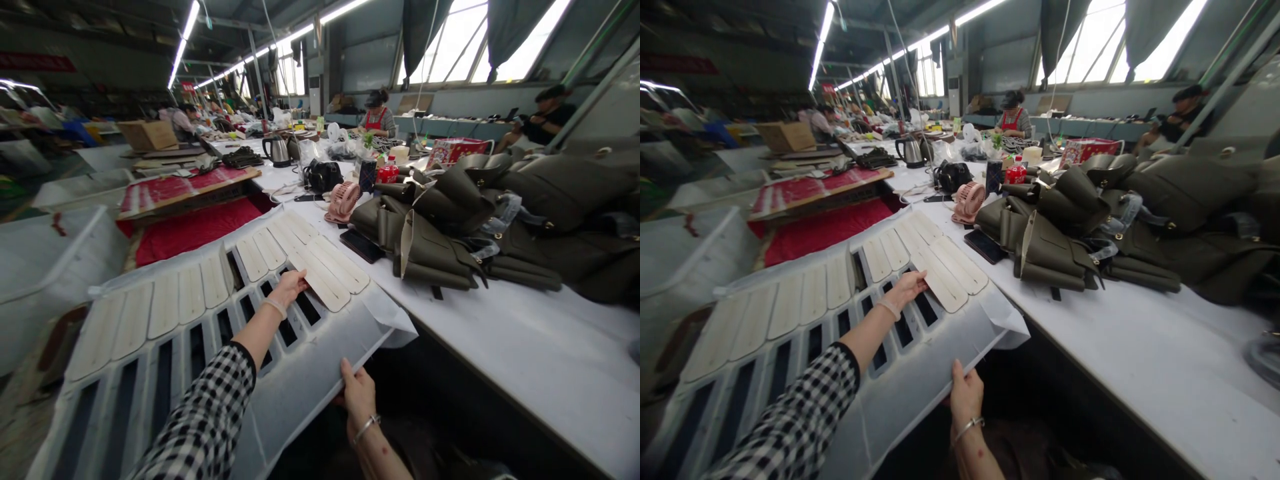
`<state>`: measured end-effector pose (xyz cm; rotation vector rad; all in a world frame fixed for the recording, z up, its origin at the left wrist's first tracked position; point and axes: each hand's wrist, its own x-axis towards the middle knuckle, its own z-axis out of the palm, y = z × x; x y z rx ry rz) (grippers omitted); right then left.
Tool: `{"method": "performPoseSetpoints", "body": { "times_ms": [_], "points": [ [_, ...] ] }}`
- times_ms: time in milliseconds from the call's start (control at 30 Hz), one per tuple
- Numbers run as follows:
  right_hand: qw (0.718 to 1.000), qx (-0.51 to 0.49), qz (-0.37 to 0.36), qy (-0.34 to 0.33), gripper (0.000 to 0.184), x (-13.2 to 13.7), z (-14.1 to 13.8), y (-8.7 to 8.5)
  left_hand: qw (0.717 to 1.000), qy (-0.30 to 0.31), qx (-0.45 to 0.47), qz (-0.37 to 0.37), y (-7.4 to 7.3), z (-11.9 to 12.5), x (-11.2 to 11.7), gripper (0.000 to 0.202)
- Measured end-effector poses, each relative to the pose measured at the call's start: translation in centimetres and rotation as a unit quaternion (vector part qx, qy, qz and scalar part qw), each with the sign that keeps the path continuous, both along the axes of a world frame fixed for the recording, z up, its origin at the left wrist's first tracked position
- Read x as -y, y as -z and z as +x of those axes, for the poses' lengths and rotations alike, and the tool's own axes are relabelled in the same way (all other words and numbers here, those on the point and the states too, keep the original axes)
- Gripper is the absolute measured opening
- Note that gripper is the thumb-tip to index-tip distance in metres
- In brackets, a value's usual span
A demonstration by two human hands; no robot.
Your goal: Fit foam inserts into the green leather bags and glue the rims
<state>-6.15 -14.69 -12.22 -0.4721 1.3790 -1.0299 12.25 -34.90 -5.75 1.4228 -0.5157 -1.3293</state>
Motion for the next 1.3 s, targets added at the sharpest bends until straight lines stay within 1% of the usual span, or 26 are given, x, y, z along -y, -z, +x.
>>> {"method": "performPoseSetpoints", "body": {
  "times_ms": [167,233,267,300,367,467,533,567,600,633,700,767,833,867,900,967,1000,1033,1067,1100,1133,1167,1200,1233,1267,1300],
  "points": [
    [1.000,-0.014,0.001,0.015,0.061,0.3,-0.4,0.6,0.995,-0.088,-0.016,-0.053,-0.2,-0.8,-2.1,0.022],
    [0.999,-0.024,0.005,0.022,0.059,0.4,-0.8,1.0,0.986,-0.141,-0.012,-0.083,-0.7,-0.3,-3.2,0.021],
    [0.999,-0.030,0.007,0.025,0.058,0.4,-1.0,1.2,0.981,-0.168,-0.009,-0.098,-1.3,0.4,-3.7,0.021],
    [0.999,-0.035,0.010,0.026,0.057,0.5,-1.2,1.3,0.975,-0.191,-0.008,-0.112,-2.2,1.3,-4.2,0.020],
    [0.999,-0.044,0.016,0.026,0.053,0.7,-1.3,1.4,0.966,-0.214,-0.012,-0.146,-4.7,3.7,-5.4,0.015],
    [0.998,-0.053,0.024,0.022,0.045,0.9,-1.2,1.1,0.960,-0.189,-0.024,-0.204,-9.9,7.1,-8.1,0.010],
    [0.998,-0.056,0.028,0.016,0.041,0.9,-1.0,0.5,0.952,-0.177,-0.017,-0.248,-12.9,8.1,-10.6,0.011],
    [0.998,-0.059,0.028,0.014,0.040,0.7,-1.0,0.1,0.947,-0.176,-0.008,-0.270,-14.0,8.1,-12.1,0.010],
    [0.998,-0.064,0.025,0.014,0.040,0.4,-1.2,-0.4,0.942,-0.172,0.003,-0.288,-14.7,7.8,-13.5,0.008],
    [0.997,-0.073,0.018,0.019,0.041,0.0,-1.4,-1.2,0.940,-0.167,0.014,-0.297,-15.0,7.1,-14.9,0.005],
    [0.994,-0.101,-0.018,0.042,0.047,-1.2,-2.4,-3.4,0.944,-0.146,0.035,-0.294,-14.6,4.9,-17.3,0.009],
    [0.987,-0.125,-0.082,0.063,0.053,-2.8,-3.9,-6.9,0.955,-0.108,0.057,-0.271,-13.4,1.6,-19.2,0.017],
    [0.975,-0.139,-0.168,0.045,0.054,-4.5,-5.5,-11.3,0.965,-0.040,0.086,-0.246,-12.3,-2.6,-20.7,0.020],
    [0.957,-0.179,-0.229,-0.005,0.056,-5.3,-6.3,-13.7,0.967,0.002,0.089,-0.239,-12.1,-4.9,-21.4,0.021],
    [0.929,-0.235,-0.283,-0.047,0.063,-6.1,-7.2,-16.0,0.967,0.046,0.084,-0.235,-12.1,-7.3,-22.1,0.021],
    [0.864,-0.344,-0.354,-0.099,0.082,-7.3,-9.1,-20.1,0.956,0.139,0.061,-0.251,-12.8,-11.7,-23.7,0.022],
    [0.832,-0.396,-0.374,-0.101,0.083,-7.9,-10.2,-21.8,0.942,0.196,0.042,-0.268,-13.5,-13.5,-24.4,0.024],
    [0.804,-0.443,-0.384,-0.098,0.081,-8.4,-11.5,-23.2,0.921,0.259,0.026,-0.289,-14.2,-15.0,-25.2,0.027],
    [0.780,-0.483,-0.388,-0.088,0.079,-9.0,-13.0,-24.3,0.893,0.322,0.022,-0.315,-15.0,-16.2,-25.8,0.029],
    [0.759,-0.517,-0.388,-0.072,0.077,-9.7,-14.7,-25.1,0.862,0.367,0.039,-0.349,-15.7,-17.0,-26.2,0.029],
    [0.743,-0.545,-0.385,-0.057,0.077,-10.5,-16.5,-25.7,0.836,0.376,0.077,-0.392,-16.4,-17.5,-26.5,0.028],
    [0.731,-0.564,-0.381,-0.043,0.079,-11.4,-18.3,-26.1,0.817,0.346,0.133,-0.443,-17.1,-17.8,-26.5,0.029],
    [0.724,-0.577,-0.378,-0.026,0.080,-12.3,-20.2,-26.3,0.801,0.280,0.198,-0.491,-17.6,-18.0,-26.4,0.035],
    [0.721,-0.584,-0.373,-0.011,0.082,-13.3,-22.0,-26.4,0.783,0.208,0.260,-0.526,-18.0,-18.2,-26.1,0.046],
    [0.721,-0.587,-0.369,0.001,0.082,-14.2,-23.6,-26.4,0.763,0.155,0.310,-0.546,-18.4,-18.5,-25.7,0.060],
    [0.723,-0.586,-0.366,0.008,0.083,-15.1,-25.1,-26.2,0.744,0.140,0.349,-0.552,-18.7,-18.9,-25.2,0.073]
  ]
}}
